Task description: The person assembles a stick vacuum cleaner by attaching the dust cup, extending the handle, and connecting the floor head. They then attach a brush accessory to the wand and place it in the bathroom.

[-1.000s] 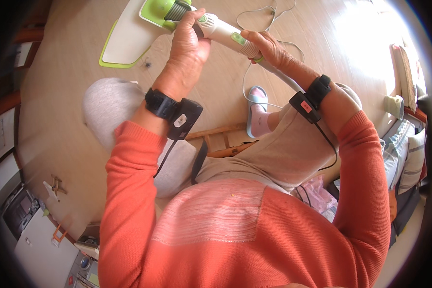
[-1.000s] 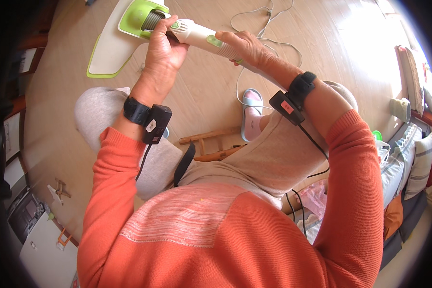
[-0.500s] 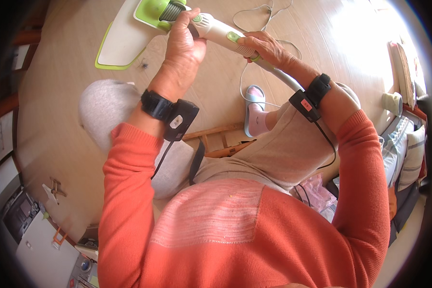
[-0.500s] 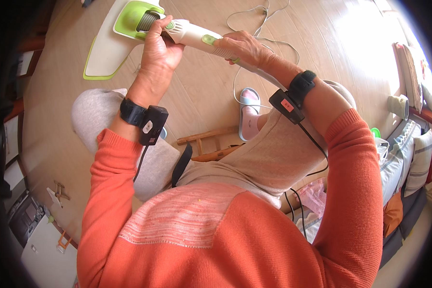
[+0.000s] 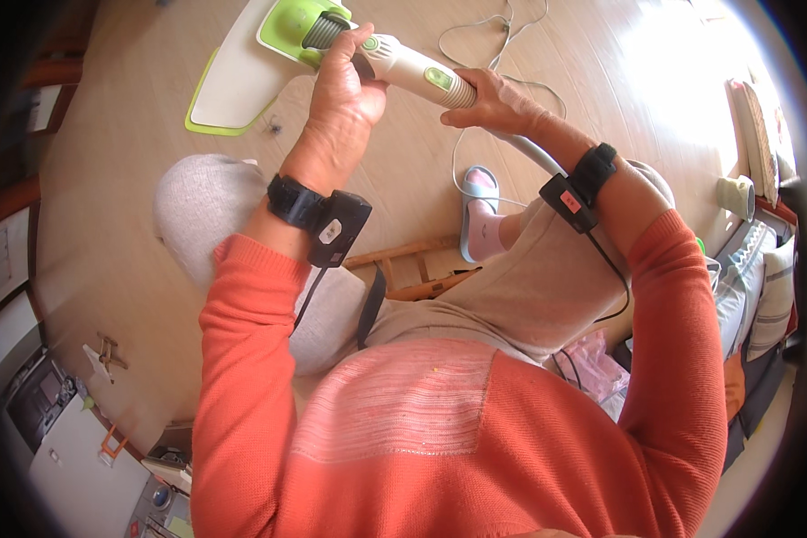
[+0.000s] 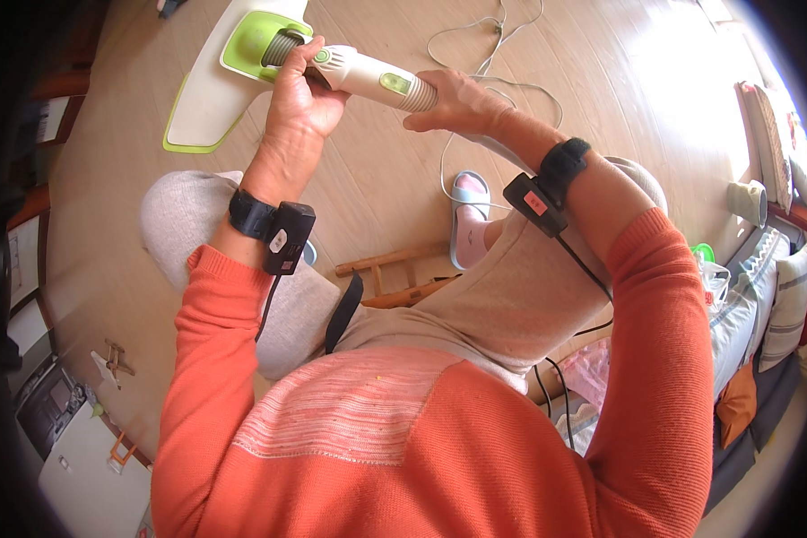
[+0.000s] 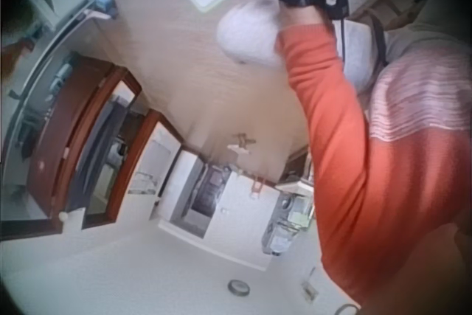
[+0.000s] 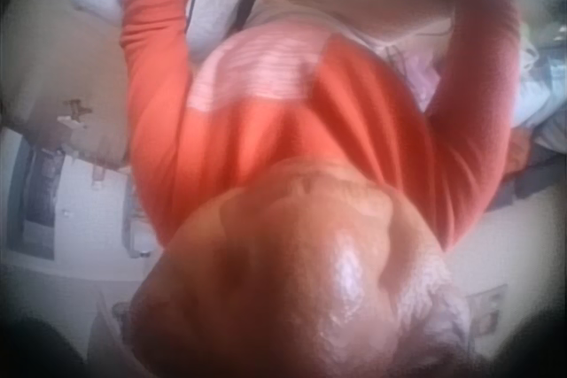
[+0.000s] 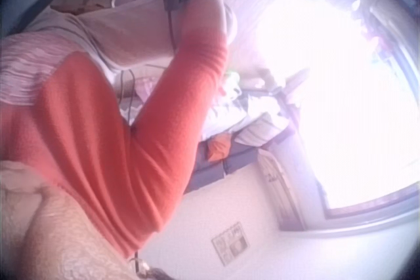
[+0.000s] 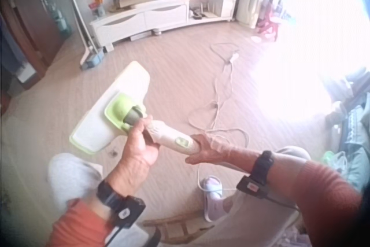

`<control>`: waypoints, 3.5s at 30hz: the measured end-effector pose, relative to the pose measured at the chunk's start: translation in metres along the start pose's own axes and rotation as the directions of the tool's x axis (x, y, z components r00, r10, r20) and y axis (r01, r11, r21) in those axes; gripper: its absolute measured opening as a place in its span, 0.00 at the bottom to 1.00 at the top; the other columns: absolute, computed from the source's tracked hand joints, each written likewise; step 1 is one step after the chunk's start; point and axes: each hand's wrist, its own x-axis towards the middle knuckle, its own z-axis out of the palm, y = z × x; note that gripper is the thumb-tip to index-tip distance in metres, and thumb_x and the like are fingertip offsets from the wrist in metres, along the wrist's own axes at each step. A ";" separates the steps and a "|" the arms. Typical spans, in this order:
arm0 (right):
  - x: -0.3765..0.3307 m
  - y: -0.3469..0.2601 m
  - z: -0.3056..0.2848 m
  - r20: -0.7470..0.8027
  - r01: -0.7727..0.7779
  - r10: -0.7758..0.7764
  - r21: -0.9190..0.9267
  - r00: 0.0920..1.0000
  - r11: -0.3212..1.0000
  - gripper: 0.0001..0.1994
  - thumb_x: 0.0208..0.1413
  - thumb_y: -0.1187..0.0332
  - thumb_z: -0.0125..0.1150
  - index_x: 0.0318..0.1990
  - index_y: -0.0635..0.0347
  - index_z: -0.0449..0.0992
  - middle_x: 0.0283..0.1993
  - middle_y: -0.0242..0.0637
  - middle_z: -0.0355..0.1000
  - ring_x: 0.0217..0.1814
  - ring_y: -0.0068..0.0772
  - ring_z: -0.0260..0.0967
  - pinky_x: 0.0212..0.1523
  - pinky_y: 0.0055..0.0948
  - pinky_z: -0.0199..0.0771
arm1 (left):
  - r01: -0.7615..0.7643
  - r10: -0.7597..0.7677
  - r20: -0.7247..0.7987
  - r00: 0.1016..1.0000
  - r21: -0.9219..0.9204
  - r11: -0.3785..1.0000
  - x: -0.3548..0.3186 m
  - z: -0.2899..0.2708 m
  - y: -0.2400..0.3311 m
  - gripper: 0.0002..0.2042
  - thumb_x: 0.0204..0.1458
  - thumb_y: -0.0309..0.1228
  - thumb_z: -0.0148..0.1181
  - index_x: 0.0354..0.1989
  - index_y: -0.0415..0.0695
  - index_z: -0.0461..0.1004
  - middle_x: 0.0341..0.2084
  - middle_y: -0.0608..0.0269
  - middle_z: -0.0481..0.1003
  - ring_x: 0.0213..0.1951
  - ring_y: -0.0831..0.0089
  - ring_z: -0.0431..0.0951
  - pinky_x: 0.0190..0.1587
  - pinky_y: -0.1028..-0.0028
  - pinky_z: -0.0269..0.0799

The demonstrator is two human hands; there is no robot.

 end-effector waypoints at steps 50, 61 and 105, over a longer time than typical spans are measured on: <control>0.003 -0.005 -0.004 0.112 -0.165 0.170 -0.056 0.979 0.985 0.23 0.38 0.66 0.69 0.45 0.65 0.77 0.32 0.40 0.78 0.35 0.33 0.77 0.41 0.34 0.77 | 0.100 -0.099 0.065 0.993 -0.008 0.995 -0.015 -0.004 0.001 0.22 0.47 0.28 0.71 0.50 0.50 0.68 0.42 0.64 0.73 0.47 0.61 0.73 0.55 0.46 0.67; -0.003 0.023 0.000 0.216 -0.212 0.242 -0.151 0.946 0.966 0.14 0.37 0.70 0.66 0.35 0.63 0.77 0.26 0.37 0.77 0.28 0.31 0.76 0.32 0.32 0.74 | 0.128 -0.128 -0.001 0.992 -0.018 0.992 -0.001 -0.020 -0.001 0.19 0.45 0.29 0.70 0.45 0.48 0.69 0.41 0.53 0.75 0.48 0.53 0.74 0.56 0.41 0.65; -0.021 0.032 -0.048 0.481 -0.023 0.023 -0.006 0.876 1.000 0.23 0.51 0.60 0.67 0.52 0.63 0.73 0.43 0.36 0.73 0.48 0.32 0.69 0.53 0.33 0.68 | 0.110 -0.111 0.073 0.991 0.016 0.994 0.004 -0.012 -0.002 0.27 0.45 0.30 0.70 0.53 0.47 0.63 0.45 0.56 0.70 0.48 0.49 0.73 0.55 0.40 0.66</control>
